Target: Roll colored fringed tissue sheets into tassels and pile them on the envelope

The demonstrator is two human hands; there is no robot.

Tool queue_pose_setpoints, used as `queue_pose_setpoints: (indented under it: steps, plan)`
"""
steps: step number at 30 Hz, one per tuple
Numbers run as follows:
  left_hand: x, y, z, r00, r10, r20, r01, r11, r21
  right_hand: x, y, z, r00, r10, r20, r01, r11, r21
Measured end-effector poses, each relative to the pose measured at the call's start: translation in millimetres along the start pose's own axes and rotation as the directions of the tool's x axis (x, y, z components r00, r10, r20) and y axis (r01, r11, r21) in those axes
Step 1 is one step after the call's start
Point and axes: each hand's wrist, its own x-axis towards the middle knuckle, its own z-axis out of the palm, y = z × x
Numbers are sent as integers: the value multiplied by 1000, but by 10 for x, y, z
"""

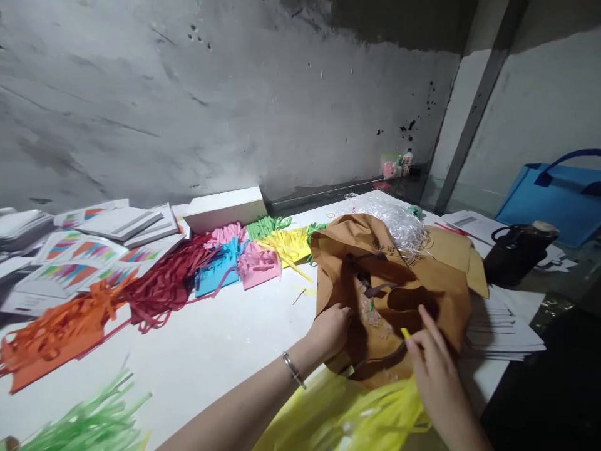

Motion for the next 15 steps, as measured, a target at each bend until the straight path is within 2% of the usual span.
queue_pose_setpoints:
  steps: [2,5,7,10,12,15]
  plan:
    - [123,37,21,1000,22,-6,-22,999,23,-10,110,-108,997,52,-62,-52,999,8]
    - [281,148,12,997,74,-17,-73,996,50,-36,163,-196,999,29,-44,-30,999,-22]
    - [315,224,-4,993,111,-24,-110,992,64,-49,153,-212,998,-46,-40,43,997,-70]
    - [236,263,-20,985,171,2,-171,983,73,-63,154,-220,977,-215,0,212,960,-184]
    - [150,220,-30,977,206,49,-209,976,65,-56,203,-230,955,-294,41,291,897,-333]
    - [70,98,-62,963,249,108,-254,967,36,51,338,-265,941,-322,103,330,808,-488]
